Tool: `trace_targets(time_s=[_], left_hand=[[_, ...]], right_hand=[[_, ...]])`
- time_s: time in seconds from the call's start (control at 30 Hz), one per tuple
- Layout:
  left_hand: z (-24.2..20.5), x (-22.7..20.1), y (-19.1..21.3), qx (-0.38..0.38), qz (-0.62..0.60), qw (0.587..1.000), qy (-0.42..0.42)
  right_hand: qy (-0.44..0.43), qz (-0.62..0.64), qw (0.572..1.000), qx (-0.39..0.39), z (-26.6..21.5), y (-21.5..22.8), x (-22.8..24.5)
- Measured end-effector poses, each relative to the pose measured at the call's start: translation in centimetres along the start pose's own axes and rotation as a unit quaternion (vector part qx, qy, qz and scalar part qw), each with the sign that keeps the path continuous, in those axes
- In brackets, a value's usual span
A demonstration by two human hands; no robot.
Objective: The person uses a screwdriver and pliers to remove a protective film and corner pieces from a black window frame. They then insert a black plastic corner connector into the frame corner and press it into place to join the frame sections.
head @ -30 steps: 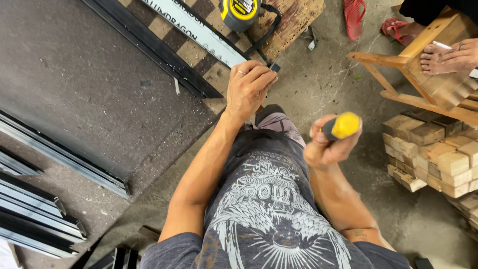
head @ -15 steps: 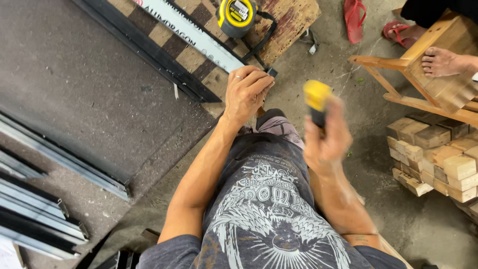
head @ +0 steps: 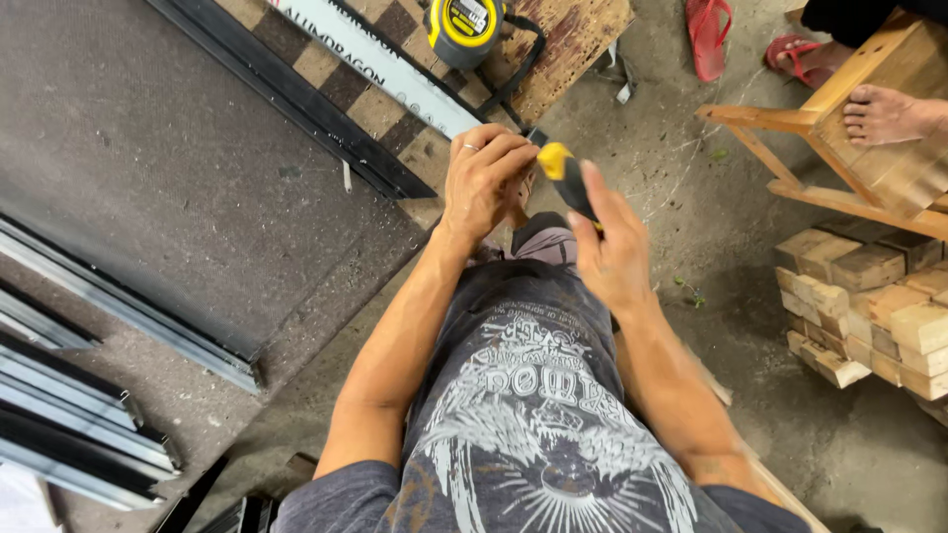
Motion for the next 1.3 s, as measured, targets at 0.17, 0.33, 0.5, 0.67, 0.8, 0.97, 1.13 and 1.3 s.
trace_targets(time_s=[0.17, 0.33, 0.5, 0.67, 0.8, 0.97, 1.13, 1.3], left_hand=[[0.5, -0.3, 0.3, -0.03, 0.022, 0.999, 0.009], [0.9, -1.0, -0.6, -0.092, 0.024, 0.995, 0.041], [2.8, -0.9, -1.9, -0.107, 0.066, 0.99, 0.07], [2.7, -1.0, -1.8, -0.076, 0.048, 0.993, 0.074], [3.8, -1.0, -1.2, -0.077, 0.033, 0.995, 0.055], [2.8, -0.8, -1.5, -0.068, 0.033, 0.995, 0.058], [3.0, -0.3, -1.5, -0.053, 0.016, 0.997, 0.053], [2.2, -0.2, -1.6, -0.056, 0.009, 0.997, 0.047]], right_hand=[[-0.148, 0.255, 0.945, -0.139, -2.4, 1.4, -5.5], [-0.235, 0.379, 0.886, -0.125, -3.8, 0.4, -7.5], [-0.229, 0.371, 0.894, -0.104, -3.3, -0.7, -8.6], [-0.232, 0.306, 0.923, -0.015, -3.4, 0.1, -8.4], [0.011, 0.081, 0.997, 0.007, 0.2, 3.2, -4.9], [-0.03, 0.285, 0.953, -0.103, 1.7, 4.0, -5.2], [-0.028, 0.096, 0.995, 0.027, 4.7, 3.2, -3.9], [-0.033, 0.112, 0.993, 0.0, 5.3, 5.3, -2.4]])
Point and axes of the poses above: each hand's wrist, its own z-axis towards the middle knuckle, its own y-axis out of the back of the hand, x = y × z, the point moved 9 cm from there along z, towards the middle knuckle, and after that the axes turned 4 degrees about y, right-handed, at the moved point
